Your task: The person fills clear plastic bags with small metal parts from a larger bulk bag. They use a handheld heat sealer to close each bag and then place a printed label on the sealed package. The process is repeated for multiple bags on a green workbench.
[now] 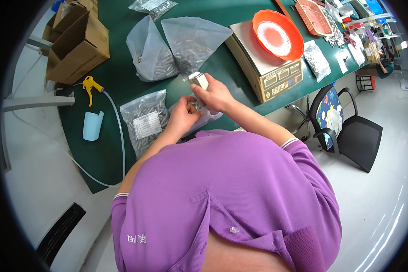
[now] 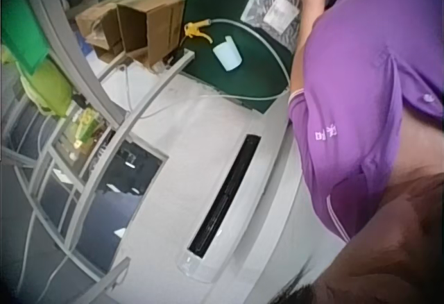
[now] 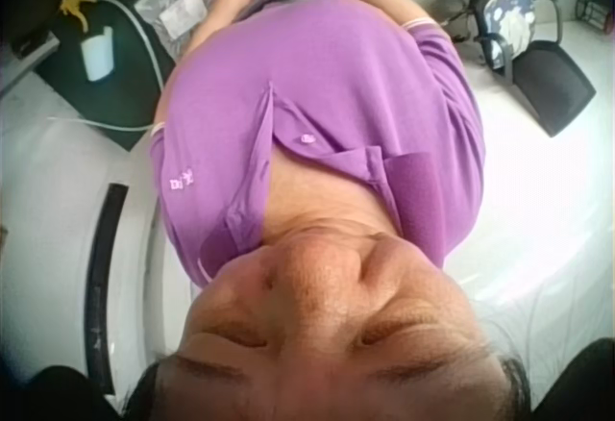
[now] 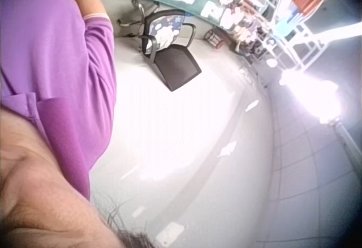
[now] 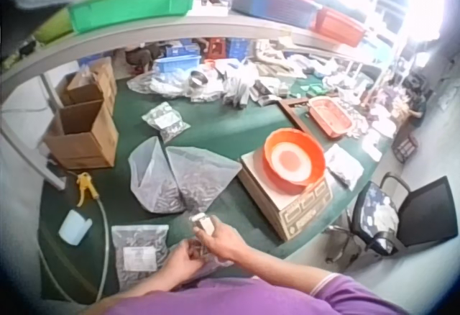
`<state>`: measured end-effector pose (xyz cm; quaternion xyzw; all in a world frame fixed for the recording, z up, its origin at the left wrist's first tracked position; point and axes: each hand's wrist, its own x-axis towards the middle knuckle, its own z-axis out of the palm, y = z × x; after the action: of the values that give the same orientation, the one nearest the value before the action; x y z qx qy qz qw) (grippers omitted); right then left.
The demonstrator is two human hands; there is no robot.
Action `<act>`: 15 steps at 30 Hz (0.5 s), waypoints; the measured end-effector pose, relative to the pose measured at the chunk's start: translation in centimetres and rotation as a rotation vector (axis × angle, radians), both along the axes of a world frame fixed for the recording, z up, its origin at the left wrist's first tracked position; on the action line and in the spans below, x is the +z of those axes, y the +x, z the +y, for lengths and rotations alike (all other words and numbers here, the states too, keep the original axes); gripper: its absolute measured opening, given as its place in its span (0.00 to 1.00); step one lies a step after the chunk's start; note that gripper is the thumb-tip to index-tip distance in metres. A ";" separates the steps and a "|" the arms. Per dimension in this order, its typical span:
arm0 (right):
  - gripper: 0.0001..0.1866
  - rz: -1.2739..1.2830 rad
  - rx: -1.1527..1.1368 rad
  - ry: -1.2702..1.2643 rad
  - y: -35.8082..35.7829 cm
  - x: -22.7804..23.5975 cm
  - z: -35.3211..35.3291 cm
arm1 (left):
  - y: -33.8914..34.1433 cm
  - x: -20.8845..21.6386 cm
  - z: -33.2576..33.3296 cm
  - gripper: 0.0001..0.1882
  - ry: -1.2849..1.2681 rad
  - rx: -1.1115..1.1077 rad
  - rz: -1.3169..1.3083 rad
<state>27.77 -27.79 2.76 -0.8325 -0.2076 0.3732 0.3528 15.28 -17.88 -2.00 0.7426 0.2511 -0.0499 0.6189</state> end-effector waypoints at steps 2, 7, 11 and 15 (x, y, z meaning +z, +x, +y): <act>0.28 0.012 -0.006 -0.002 -0.3 -0.1 0.3 | -0.1 -0.3 0.0 0.22 0.007 0.010 -0.003; 0.30 -0.044 -0.031 0.010 -0.3 -2.9 0.8 | -0.1 -0.6 0.2 0.22 0.034 -0.011 0.010; 0.31 -0.015 -0.043 0.012 -0.1 -3.4 1.3 | -0.2 -0.3 0.3 0.22 0.037 -0.026 0.011; 0.31 -0.056 -0.070 0.026 -0.3 -3.9 1.4 | -2.5 -0.2 1.7 0.17 0.060 -0.101 0.013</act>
<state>27.51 -26.40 -1.14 -0.8448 -0.1929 0.3346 0.3704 12.78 -16.23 -2.20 0.7723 0.2186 -0.0781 0.5913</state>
